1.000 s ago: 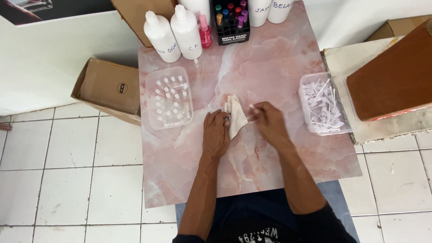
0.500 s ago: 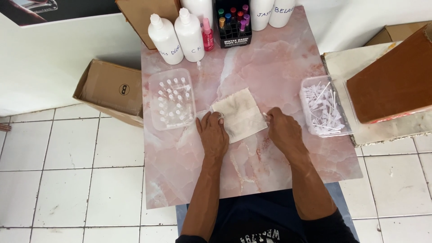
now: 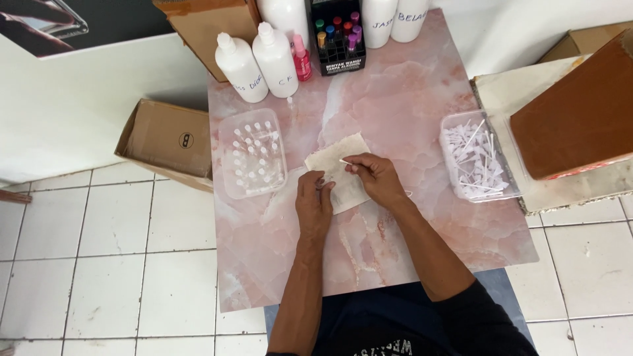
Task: The person is organizing and cleaning small perfume sample components, using a white cloth and a small stick on a marble-patterned table.
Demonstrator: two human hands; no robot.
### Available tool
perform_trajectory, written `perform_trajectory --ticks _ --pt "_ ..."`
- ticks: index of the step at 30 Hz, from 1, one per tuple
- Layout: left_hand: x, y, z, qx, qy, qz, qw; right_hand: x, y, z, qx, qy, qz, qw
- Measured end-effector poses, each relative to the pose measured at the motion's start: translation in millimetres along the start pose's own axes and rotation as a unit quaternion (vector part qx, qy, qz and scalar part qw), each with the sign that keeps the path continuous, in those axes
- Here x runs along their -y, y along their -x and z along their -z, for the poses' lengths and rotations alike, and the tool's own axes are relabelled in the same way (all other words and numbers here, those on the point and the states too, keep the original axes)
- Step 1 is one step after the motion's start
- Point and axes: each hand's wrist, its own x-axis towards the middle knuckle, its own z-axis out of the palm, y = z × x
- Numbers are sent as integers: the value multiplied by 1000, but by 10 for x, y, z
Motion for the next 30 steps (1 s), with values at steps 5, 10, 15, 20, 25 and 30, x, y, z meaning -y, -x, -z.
perform_trajectory --ticks 5,10,15,20,25,30 --pt "68 11 -14 -25 50 8 998 -22 121 -72 -11 108 128 986" --pt "42 -10 -8 -30 49 -8 998 -5 133 -96 -28 143 181 973" --pt "97 8 -13 -10 68 0 998 2 147 -105 -9 158 236 959" --pt "4 -1 28 4 84 -12 996 133 172 -146 5 165 247 955" --pt "40 -24 57 12 106 -12 994 186 165 -171 -13 147 236 961" --pt "1 -46 81 28 142 27 989 183 143 -164 -33 120 174 977"
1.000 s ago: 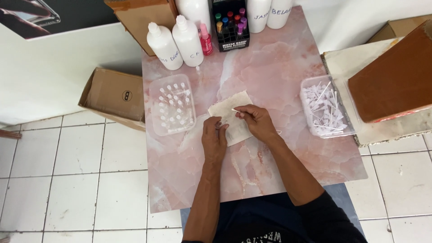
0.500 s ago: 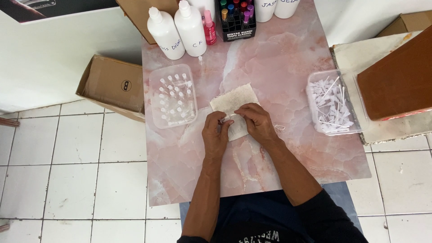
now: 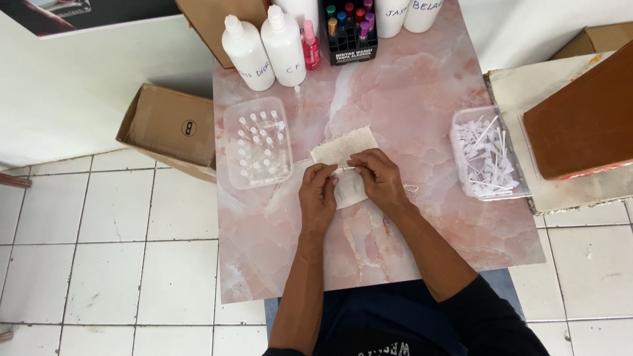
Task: The person is organizing and cleaning small perfume sample components, using a white cloth and a small stick on a marble-patterned table.
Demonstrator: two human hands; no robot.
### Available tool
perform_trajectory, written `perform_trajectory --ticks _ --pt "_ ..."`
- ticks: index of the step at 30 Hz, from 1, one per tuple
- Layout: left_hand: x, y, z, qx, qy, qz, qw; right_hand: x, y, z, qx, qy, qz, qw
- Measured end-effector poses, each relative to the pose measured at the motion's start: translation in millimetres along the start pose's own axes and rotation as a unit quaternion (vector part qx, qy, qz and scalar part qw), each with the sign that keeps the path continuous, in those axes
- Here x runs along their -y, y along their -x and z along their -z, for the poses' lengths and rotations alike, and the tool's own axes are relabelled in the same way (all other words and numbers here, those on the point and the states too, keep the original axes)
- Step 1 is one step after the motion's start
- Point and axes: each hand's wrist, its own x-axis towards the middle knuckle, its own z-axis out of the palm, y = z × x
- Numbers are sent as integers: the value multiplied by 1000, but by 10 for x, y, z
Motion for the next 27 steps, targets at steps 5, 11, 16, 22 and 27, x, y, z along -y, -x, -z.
perform_trajectory --ticks 5,11,16,22,27 --pt "-21 -98 -8 -22 51 48 997 -129 -82 -55 -51 -180 -159 970" --pt "-35 -316 -148 -37 119 138 983 -114 -256 -37 -113 -281 -219 927" --pt "6 -526 -316 -33 152 165 974 -304 -381 47 -143 -261 -216 930" --pt "42 -772 -412 -43 202 200 958 -504 -574 153 -133 -192 -240 942" --pt "222 -969 -421 -61 204 212 954 -668 -672 162 -100 -81 -185 974"
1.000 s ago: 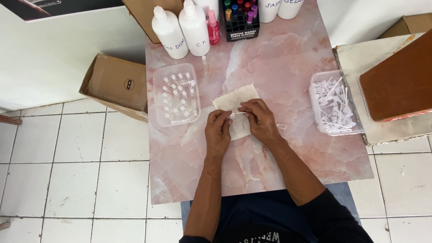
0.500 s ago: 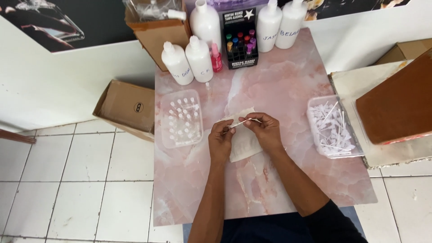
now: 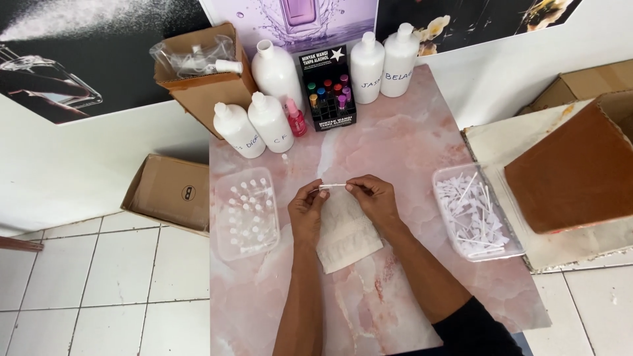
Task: The person is organizing and cleaning small perfume sample components, using a white cloth and a small stick on a marble-patterned table.
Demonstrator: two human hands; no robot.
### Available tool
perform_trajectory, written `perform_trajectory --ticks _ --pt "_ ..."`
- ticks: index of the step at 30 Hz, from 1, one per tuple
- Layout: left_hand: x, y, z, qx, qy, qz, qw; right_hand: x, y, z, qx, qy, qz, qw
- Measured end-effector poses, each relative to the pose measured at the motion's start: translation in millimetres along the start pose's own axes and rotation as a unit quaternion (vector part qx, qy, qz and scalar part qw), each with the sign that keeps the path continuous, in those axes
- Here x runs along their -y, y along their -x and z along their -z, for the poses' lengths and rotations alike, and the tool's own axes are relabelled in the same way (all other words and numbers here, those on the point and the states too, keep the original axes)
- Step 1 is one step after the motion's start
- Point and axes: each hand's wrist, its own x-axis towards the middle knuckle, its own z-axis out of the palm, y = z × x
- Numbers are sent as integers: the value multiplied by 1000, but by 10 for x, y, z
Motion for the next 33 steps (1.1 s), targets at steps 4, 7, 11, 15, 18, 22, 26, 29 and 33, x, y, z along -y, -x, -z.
perform_trajectory --ticks 4,7,11,15,18,22,26,29,33 --pt "56 -132 -7 1 15 -3 1000 -141 -33 -22 -1 64 79 995" --pt "84 -174 -24 -4 42 -14 999 -76 -37 -24 5 53 94 994" --pt "25 -247 -68 -12 28 -15 999 -23 -122 -40 8 55 84 995" --pt "36 -296 -81 -17 4 -6 1000 -129 -166 -66 1 46 78 996" --pt "-13 -318 -120 -11 37 8 999 -93 -208 -100 -3 3 42 999" --pt "-70 -296 -163 -3 60 16 998 152 -210 -110 -16 -8 14 1000" --pt "-82 -310 -190 15 91 20 996 271 -204 -152 -43 -103 -49 992" --pt "63 -366 -180 15 103 9 994 85 -223 -134 -33 -154 -39 987" --pt "85 -388 -146 7 113 8 994 235 -179 -156 -17 -140 25 990"
